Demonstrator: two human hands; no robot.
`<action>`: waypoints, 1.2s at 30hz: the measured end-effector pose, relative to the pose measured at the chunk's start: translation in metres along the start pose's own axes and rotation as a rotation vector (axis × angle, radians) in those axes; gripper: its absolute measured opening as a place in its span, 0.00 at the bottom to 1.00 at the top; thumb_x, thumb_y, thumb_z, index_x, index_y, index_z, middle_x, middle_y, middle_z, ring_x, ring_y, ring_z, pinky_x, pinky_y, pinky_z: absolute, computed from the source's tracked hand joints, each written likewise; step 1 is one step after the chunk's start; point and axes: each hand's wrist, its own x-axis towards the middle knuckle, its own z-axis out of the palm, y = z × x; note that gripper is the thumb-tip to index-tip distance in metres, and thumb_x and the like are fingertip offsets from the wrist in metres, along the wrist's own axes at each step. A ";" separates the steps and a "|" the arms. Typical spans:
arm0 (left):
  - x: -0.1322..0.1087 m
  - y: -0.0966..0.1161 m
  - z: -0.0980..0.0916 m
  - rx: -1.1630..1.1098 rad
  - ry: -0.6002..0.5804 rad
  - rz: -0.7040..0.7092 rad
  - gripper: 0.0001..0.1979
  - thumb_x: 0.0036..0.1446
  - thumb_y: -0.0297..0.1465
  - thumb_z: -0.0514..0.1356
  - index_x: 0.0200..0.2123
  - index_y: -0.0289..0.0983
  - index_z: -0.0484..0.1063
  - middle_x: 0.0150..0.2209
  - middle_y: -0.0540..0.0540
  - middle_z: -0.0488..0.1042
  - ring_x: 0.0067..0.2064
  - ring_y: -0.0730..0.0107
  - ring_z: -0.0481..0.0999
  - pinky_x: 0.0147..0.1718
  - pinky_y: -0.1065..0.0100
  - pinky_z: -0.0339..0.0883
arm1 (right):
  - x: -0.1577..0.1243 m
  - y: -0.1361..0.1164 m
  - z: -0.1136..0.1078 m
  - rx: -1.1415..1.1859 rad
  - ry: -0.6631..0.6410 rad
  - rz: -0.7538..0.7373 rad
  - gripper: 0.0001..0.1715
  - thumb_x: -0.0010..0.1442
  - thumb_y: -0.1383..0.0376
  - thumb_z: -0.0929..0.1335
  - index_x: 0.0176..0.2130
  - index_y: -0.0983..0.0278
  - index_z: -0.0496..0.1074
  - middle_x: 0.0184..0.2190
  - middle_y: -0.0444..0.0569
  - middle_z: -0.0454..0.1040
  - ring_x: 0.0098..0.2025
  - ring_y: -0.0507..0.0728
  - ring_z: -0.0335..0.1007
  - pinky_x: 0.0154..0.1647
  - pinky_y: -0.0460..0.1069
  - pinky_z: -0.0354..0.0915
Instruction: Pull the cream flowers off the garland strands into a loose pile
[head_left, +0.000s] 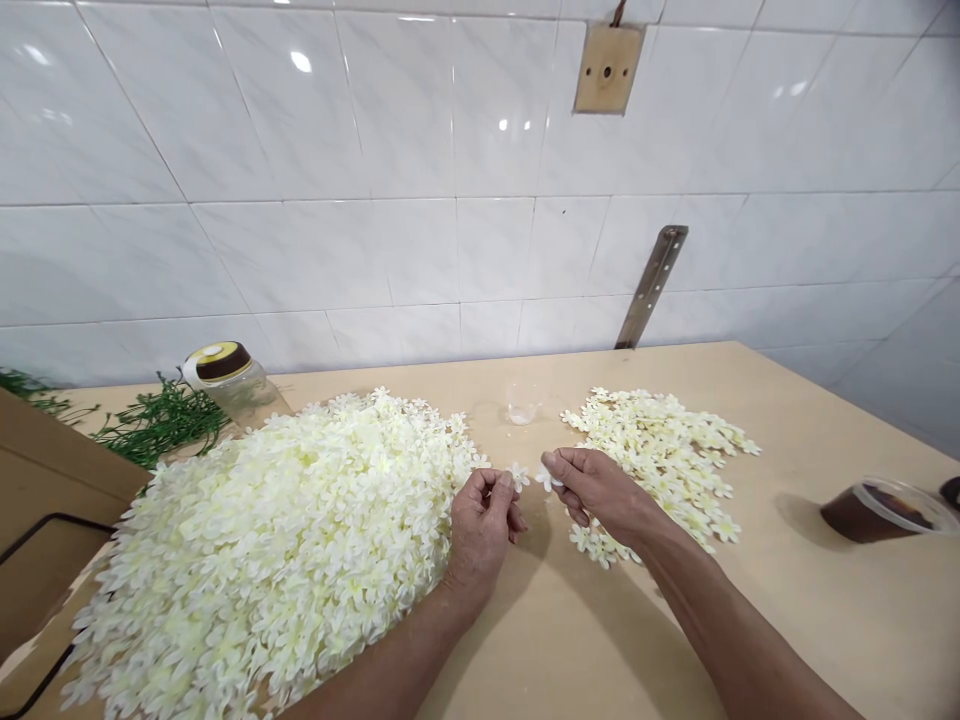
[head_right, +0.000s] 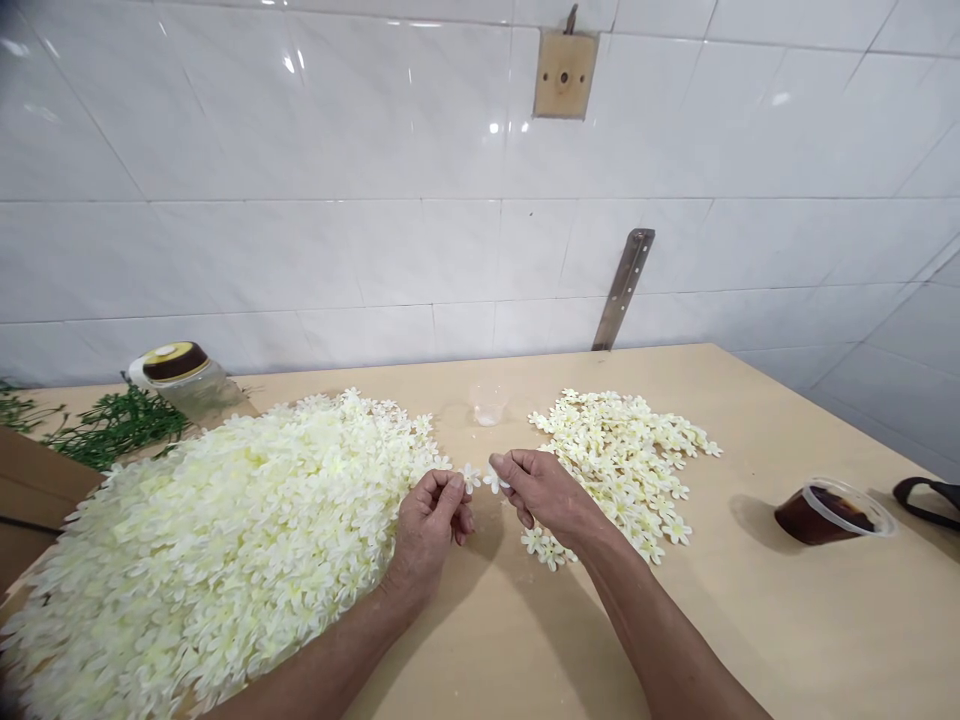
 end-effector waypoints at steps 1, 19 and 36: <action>0.000 0.001 0.000 -0.003 -0.002 0.001 0.16 0.58 0.43 0.59 0.29 0.36 0.66 0.17 0.53 0.67 0.19 0.76 0.65 0.19 0.75 0.57 | 0.000 0.000 0.000 -0.008 0.017 0.003 0.29 0.58 0.42 0.66 0.23 0.62 0.57 0.14 0.36 0.54 0.15 0.46 0.47 0.15 0.43 0.52; -0.001 0.000 0.000 0.040 -0.015 0.005 0.17 0.58 0.44 0.59 0.29 0.36 0.66 0.17 0.53 0.67 0.18 0.77 0.64 0.19 0.75 0.57 | 0.001 -0.001 0.000 -0.102 0.120 0.037 0.35 0.53 0.38 0.67 0.19 0.60 0.51 0.11 0.37 0.54 0.12 0.47 0.48 0.13 0.45 0.46; -0.001 0.002 0.000 0.038 -0.010 0.026 0.18 0.58 0.45 0.59 0.28 0.37 0.66 0.16 0.53 0.66 0.17 0.77 0.63 0.18 0.75 0.58 | 0.004 0.009 0.002 -0.071 -0.002 0.024 0.29 0.53 0.42 0.69 0.23 0.62 0.61 0.14 0.36 0.56 0.14 0.46 0.50 0.13 0.43 0.51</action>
